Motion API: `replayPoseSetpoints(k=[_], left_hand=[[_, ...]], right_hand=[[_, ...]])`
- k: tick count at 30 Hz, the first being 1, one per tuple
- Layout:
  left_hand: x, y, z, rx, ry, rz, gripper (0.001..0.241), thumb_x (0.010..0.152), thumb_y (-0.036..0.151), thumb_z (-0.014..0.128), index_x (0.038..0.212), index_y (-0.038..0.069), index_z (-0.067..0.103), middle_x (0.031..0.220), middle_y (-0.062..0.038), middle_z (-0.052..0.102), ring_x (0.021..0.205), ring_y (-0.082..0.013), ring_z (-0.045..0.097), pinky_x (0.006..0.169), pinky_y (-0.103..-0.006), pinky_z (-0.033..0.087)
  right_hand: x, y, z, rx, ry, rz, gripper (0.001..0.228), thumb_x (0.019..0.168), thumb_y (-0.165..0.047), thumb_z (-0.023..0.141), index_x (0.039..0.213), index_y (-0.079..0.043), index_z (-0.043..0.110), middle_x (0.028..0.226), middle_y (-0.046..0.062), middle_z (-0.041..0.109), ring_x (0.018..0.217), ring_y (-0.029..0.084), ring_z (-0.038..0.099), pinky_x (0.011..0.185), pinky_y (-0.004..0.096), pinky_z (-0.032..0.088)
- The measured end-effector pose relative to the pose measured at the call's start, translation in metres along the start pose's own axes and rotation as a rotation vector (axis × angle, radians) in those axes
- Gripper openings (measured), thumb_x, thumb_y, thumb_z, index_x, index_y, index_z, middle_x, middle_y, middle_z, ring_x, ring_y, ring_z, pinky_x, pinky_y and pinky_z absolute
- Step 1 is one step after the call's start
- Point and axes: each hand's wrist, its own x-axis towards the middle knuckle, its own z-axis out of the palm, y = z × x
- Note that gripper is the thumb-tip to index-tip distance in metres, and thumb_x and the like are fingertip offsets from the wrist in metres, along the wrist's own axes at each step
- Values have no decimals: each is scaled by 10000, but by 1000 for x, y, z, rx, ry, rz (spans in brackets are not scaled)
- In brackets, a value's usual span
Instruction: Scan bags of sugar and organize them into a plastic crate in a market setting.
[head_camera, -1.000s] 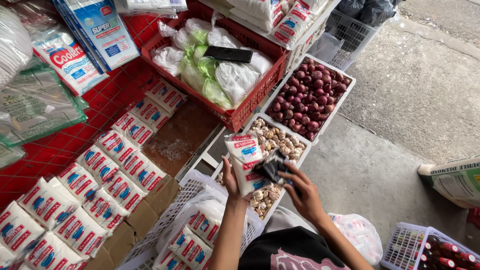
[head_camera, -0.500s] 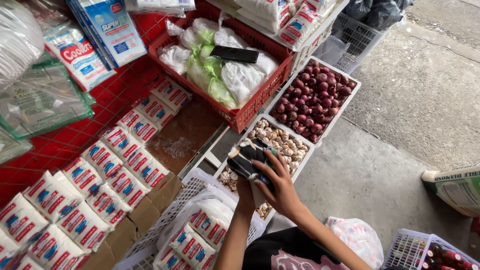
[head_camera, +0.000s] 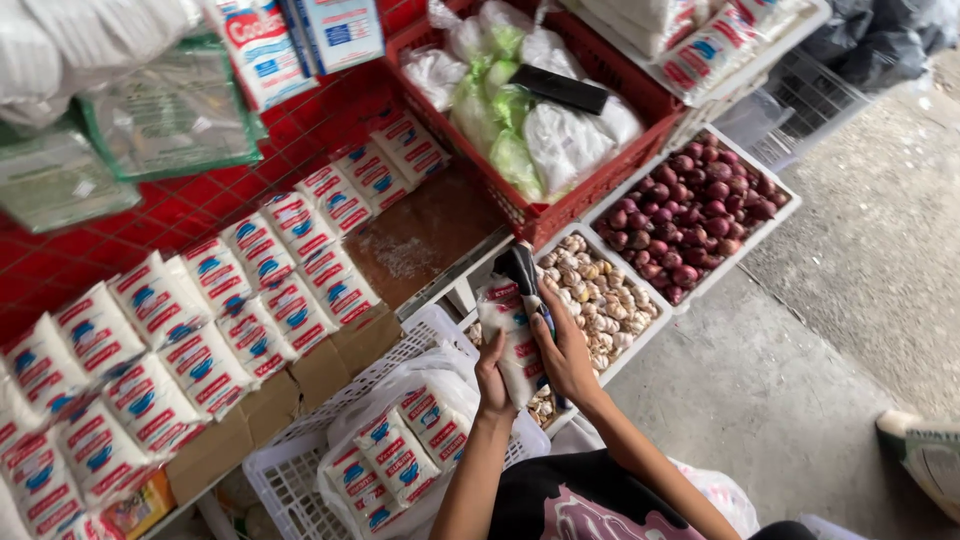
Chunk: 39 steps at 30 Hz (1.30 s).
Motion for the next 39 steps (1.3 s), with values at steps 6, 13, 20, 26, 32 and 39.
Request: replayPoseSetpoints(k=[6,13,20,26,32,39], left_hand=[[10,43,-23,-165,107,219,523,1048,305,517,1489,28,468,1358,-138,643,1185,-295,652,1048,-453,505],[-26,95,-41,-527,-16,466,468,1075,377,515,1387,32,561,1248,-147,701,1104,-311,697,1018,-477,557],[-68,100,-72,-526,148,659,616,989,354,570,1467,-25,487,1386,-223,640,1140,-309,704,945,-429,599],[-92,96,-93,-388,144,711,618,1040,260,594,1546,-47,416,1486,-243,544,1270,-355,618,1019,-467,546],[-108,109,-87,-484,252,699,641,954,278,585,1484,-54,444,1445,-255,581,1266,-397,641,1036,-466,562],[-98,82,-137,-476,230,696,454,1060,271,595,1384,-44,556,1213,-210,698,1050,-327,717,871,-467,611]], right_hand=[[-2,29,29,20,-215,90,552,1065,-307,463,1559,-69,403,1435,206,608,1335,306,571,1122,377,397],[27,28,68,-72,-533,103,538,1037,-338,524,1504,-73,482,1364,208,655,1252,317,642,1080,388,455],[78,-15,138,-189,-549,-310,609,892,-280,759,1440,-122,546,1504,205,510,1286,387,587,1039,441,509],[88,-15,202,-302,-613,-554,636,837,-280,806,1428,-195,586,1541,176,493,1283,456,524,1032,511,484],[88,7,237,-413,-626,-782,472,815,-264,814,1280,-268,732,1531,20,561,1370,470,456,1102,543,454],[71,14,226,-558,-610,-852,392,793,-241,792,1179,-181,763,1454,98,572,1395,460,401,1129,629,296]])
